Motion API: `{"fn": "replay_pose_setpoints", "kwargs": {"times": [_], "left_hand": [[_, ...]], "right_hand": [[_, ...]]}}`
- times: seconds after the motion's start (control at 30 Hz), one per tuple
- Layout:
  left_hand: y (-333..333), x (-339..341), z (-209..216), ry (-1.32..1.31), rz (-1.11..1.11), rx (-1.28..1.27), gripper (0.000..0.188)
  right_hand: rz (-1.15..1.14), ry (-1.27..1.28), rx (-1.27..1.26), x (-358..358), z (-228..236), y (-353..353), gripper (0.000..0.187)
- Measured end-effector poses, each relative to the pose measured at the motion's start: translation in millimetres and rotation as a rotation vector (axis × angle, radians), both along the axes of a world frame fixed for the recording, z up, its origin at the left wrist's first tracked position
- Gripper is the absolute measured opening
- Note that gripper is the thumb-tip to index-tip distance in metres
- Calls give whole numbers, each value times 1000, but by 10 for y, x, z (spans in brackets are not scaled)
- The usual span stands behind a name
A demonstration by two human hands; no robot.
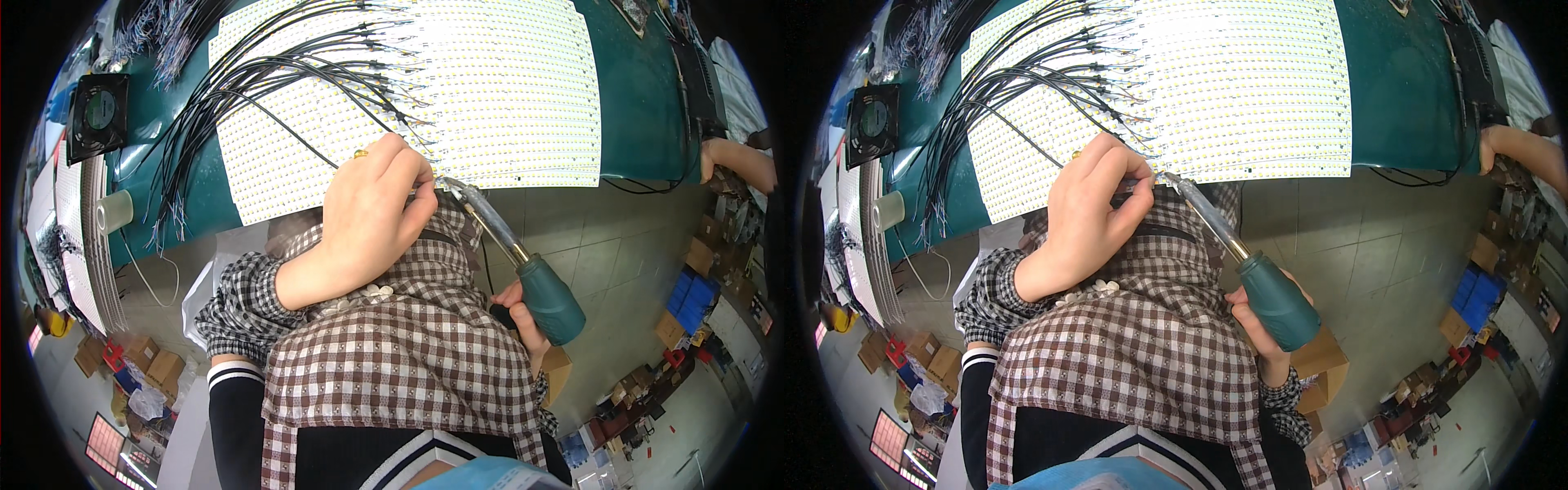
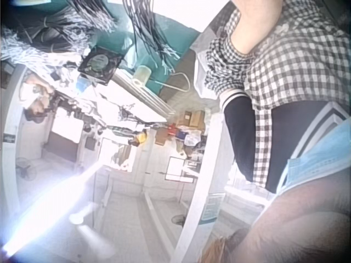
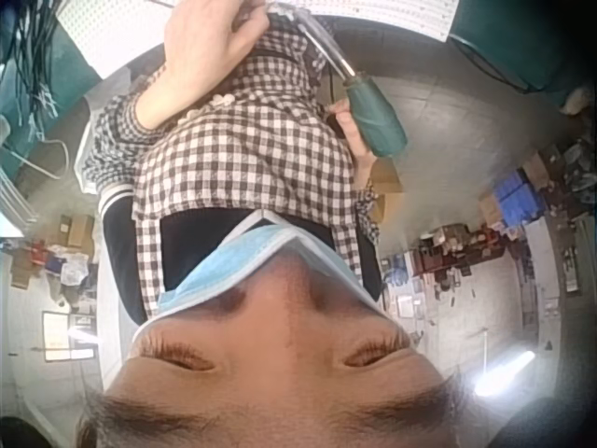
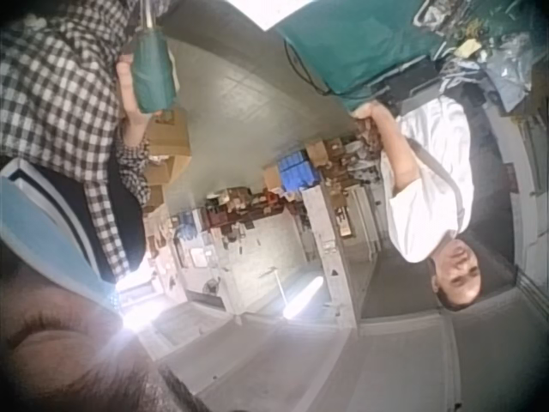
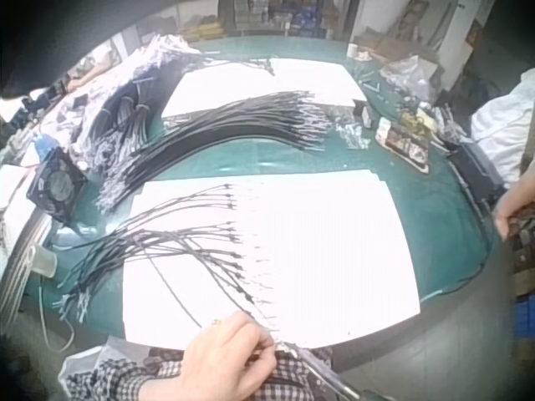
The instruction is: The person uses a soldering iron to attach black wires to a large LED panel on a green workbench. They repeatedly position wire ends onto contact points and apply the soldering iron to secure them. The person handles multiple wires and panels throughout the process.
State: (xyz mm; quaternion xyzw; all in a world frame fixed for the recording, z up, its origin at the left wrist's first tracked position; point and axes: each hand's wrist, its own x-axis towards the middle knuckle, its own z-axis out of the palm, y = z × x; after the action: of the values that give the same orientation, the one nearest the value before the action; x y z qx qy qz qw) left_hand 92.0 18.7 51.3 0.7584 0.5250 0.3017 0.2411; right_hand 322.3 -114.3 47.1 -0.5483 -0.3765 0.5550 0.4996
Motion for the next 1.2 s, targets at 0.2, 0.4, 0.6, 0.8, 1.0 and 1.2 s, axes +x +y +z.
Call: {"fn": "replay_pose_setpoints", "kwargs": {"times": [0.2, 0.4, 0.6, 0.8, 1.0, 1.2], "left_hand": [[-3, -8, 8, 12, -1, -15, 11], [-8, -9, 18, 9, -3, -15, 11], [1, 6, -5, -47, -10, 6, 15], [7, -3, 12, -20, -13, 16, 13], [5, -6, -11, -24, 6, 7, 14], [-2, -1, 2, -21, 1, -5, 13]], "right_hand": [[81, -19, 52, 43, 10, 10, 30], [92, -16, -31, 32, 95, 16, 39], [24, 83, 108, 79, 41, 153, 50], [-71, 191, 228, 149, 115, 514, 59], [11, 26, 110, 136, 157, 308, 52], [60, 75, 27, 111, 155, 85, 31]]}}
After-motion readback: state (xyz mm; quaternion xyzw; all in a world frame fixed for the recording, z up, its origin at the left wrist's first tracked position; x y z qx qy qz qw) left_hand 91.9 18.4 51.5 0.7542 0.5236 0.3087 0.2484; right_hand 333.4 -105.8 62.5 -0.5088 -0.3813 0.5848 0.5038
